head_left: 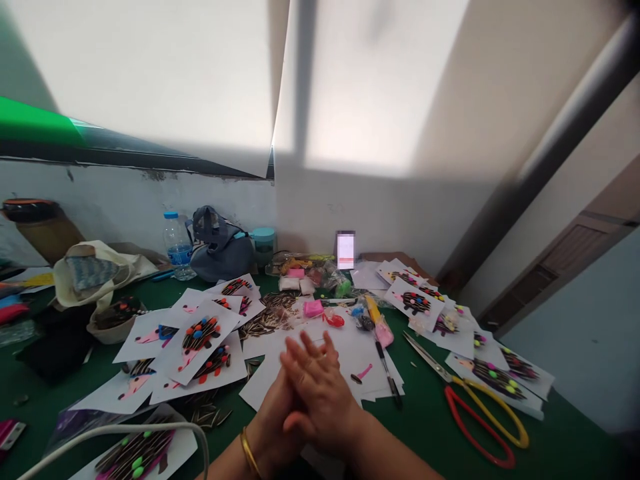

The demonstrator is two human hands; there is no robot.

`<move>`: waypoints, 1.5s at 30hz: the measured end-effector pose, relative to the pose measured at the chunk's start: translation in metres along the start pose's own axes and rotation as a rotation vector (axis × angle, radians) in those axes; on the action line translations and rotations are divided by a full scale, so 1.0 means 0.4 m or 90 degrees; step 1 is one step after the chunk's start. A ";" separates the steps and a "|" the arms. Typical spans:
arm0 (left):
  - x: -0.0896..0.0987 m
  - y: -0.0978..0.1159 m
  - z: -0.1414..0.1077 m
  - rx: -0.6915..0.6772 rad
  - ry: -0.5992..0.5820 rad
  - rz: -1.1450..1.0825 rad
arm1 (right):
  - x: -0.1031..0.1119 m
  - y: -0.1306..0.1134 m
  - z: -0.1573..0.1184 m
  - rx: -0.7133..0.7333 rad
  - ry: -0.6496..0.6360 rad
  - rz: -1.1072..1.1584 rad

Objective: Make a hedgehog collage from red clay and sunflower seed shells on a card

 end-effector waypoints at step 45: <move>0.019 0.014 -0.003 0.028 0.005 0.163 | 0.011 0.112 -0.019 -0.237 0.092 0.438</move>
Point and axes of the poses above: each hand's wrist, its own z-axis towards the middle knuckle, its own x-axis out of the back of the hand, y = z × x, the point moved 3 cm from there along z, towards the middle knuckle, and after that the axes turned 4 degrees about x, right-handed, at the moved point
